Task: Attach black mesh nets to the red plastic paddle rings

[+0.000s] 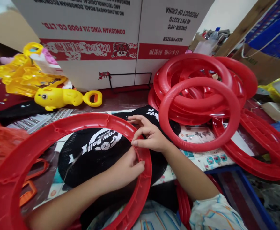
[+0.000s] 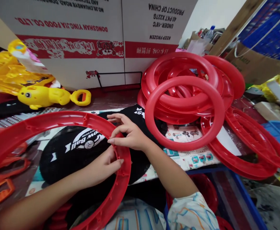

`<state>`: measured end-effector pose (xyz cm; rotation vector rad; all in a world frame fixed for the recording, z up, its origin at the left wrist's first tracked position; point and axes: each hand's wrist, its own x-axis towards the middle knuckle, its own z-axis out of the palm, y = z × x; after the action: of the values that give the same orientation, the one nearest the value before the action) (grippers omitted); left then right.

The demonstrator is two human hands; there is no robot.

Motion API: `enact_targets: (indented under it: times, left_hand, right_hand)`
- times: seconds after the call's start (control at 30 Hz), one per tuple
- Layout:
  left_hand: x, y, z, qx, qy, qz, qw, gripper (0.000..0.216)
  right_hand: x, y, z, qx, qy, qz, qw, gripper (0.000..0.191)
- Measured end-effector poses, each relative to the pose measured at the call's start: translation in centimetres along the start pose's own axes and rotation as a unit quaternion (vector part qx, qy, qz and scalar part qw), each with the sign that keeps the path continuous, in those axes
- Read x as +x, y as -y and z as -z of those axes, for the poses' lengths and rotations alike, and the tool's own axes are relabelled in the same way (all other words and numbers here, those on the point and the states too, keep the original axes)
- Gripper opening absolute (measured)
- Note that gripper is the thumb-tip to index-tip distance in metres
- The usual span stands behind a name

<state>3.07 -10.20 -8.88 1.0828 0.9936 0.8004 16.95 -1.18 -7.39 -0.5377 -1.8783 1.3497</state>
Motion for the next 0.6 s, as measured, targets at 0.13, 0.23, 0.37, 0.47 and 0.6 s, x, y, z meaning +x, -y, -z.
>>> enact_targets:
  times: [0.13,0.23,0.37,0.47,0.6]
  left_hand:
    - [-0.4,-0.1,0.0,-0.025,0.026,0.007,0.999,0.033]
    - [-0.4,0.0,0.1,-0.050,0.032,0.013,0.998,0.037]
    - [0.1,0.3,0.1,-0.069,-0.026,0.001,0.997,0.036]
    - [0.5,0.3,0.1,-0.069,-0.076,-0.020,0.995,0.037]
    - [0.6,0.3,0.4,-0.053,-0.061,-0.015,0.997,0.032]
  right_hand:
    - [-0.1,0.4,0.1,-0.005,0.020,-0.030,0.999,0.012]
    - [-0.1,0.7,0.1,-0.031,0.020,-0.030,0.999,0.013]
    - [-0.2,0.9,0.0,-0.055,0.015,0.005,0.998,0.012]
    - [-0.3,0.7,-0.3,-0.063,0.009,0.010,0.998,0.012]
    - [-0.4,0.3,-0.6,-0.048,-0.024,0.011,0.999,0.012]
